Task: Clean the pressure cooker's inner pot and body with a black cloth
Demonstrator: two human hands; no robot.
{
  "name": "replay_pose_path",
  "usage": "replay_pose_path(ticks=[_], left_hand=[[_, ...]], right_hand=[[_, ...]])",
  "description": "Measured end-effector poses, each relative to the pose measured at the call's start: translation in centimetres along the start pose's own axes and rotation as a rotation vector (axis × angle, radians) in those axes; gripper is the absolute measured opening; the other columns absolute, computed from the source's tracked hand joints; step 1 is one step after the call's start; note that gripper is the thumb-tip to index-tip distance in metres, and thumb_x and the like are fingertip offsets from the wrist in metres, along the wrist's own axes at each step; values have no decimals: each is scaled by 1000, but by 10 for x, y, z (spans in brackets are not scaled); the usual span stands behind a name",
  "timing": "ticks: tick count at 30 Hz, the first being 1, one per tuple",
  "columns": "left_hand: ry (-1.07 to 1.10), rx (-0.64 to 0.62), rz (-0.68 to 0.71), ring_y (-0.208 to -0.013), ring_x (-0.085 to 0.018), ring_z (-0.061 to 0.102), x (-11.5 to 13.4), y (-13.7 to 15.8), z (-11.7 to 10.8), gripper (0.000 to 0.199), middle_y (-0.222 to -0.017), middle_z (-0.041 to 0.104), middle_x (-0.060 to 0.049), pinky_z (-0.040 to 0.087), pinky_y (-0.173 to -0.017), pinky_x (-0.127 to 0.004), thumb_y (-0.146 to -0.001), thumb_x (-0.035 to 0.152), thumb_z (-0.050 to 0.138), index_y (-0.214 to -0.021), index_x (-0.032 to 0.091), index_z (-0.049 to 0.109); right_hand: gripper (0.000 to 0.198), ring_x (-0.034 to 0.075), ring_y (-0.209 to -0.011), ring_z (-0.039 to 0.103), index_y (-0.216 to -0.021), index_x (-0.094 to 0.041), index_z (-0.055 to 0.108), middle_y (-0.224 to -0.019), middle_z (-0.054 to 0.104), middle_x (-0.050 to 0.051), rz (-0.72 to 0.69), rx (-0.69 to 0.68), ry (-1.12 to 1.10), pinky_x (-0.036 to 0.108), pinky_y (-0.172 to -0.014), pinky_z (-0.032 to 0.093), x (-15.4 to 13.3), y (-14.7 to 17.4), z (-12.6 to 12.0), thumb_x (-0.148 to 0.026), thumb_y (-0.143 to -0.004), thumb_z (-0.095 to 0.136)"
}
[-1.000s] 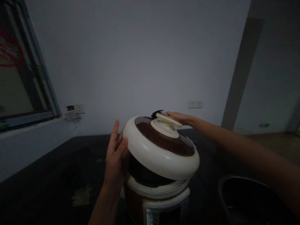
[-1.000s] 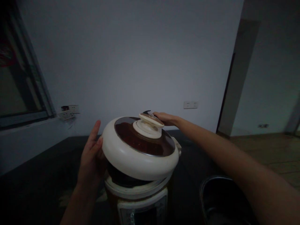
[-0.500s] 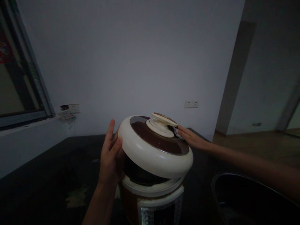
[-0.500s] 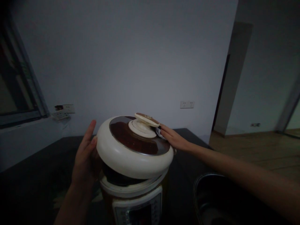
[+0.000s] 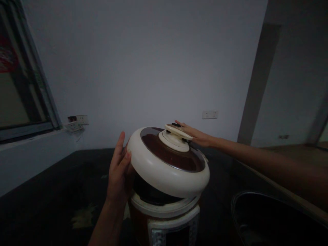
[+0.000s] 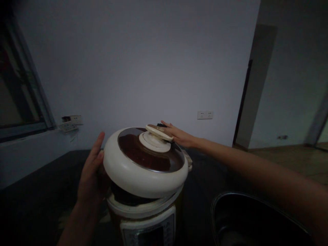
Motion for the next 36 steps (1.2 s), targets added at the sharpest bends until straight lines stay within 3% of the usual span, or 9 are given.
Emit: replay_pose_path(ticks=[4,7,11,17,21,24,28,31,36], left_hand=[[-1,17,10,-60,-10,62,0,1,-1,80,-108,71,-4,48,-46,-16,-72,31,76,-145,29,42],[2,21,11,-60,-10,62,1,1,0,80,-112,70,-4,49,-47,-16,-72,30,76,-144,29,42],[-14,9,10,-71,-14,66,2,1,1,81,-114,69,-4,52,-51,-18,-73,31,75,-145,29,40],[-28,-10,18,-82,-19,69,1,1,3,81,-115,69,-6,56,-61,-22,-75,33,74,-147,28,37],[-27,-11,26,-86,-21,69,2,2,4,79,-118,68,-7,57,-64,-24,-77,32,73,-147,28,37],[-6,7,14,-90,-22,69,2,2,3,79,-123,66,-7,58,-63,-23,-76,31,73,-146,28,39],[-3,3,-1,-96,-23,68,1,2,3,79,-130,63,-6,58,-64,-22,-75,32,74,-146,30,39],[-31,-17,12,-102,-24,67,1,2,3,77,-131,62,-5,58,-69,-23,-77,33,72,-146,30,38],[-36,-16,16,-111,-28,63,1,1,3,78,-131,62,-7,58,-81,-30,-77,33,72,-147,29,37]], right_hand=[[75,23,-149,6,-149,-26,31,-157,30,6,-142,-32,24,51,-120,8,-2,-22,-1,-71,-89,26],[79,23,-149,7,-150,-25,29,-154,36,9,-152,-57,32,51,-119,14,0,-32,-1,-72,-88,32],[76,24,-147,19,-148,-23,33,-155,33,10,-164,-39,1,49,-119,16,-6,-24,-1,-71,-90,28],[63,25,-147,17,-150,-24,29,-158,25,7,49,68,-28,52,-119,16,-4,26,4,-56,-97,27],[58,24,-145,24,-149,-27,33,-157,26,4,182,162,-85,52,-118,19,-1,58,11,-46,-94,41],[51,26,-137,41,-141,-25,47,-149,43,5,321,292,-132,53,-114,28,2,70,12,-33,-91,44],[45,25,-110,65,-123,-21,65,-120,69,5,444,412,-199,46,-99,49,-1,69,9,-23,-84,43],[42,25,-102,68,-117,-21,69,-110,73,4,493,418,-263,44,-92,53,-4,65,8,-24,-83,44],[47,27,-122,57,-130,-23,60,-133,61,8,416,452,-271,50,-105,43,-21,70,14,-45,-89,50]])
Point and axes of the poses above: each hand's wrist, its own y-axis away from the middle knuckle, its own z-axis out of the palm, x = y × z, the point moved 7 cm from there along -y, towards the middle knuckle
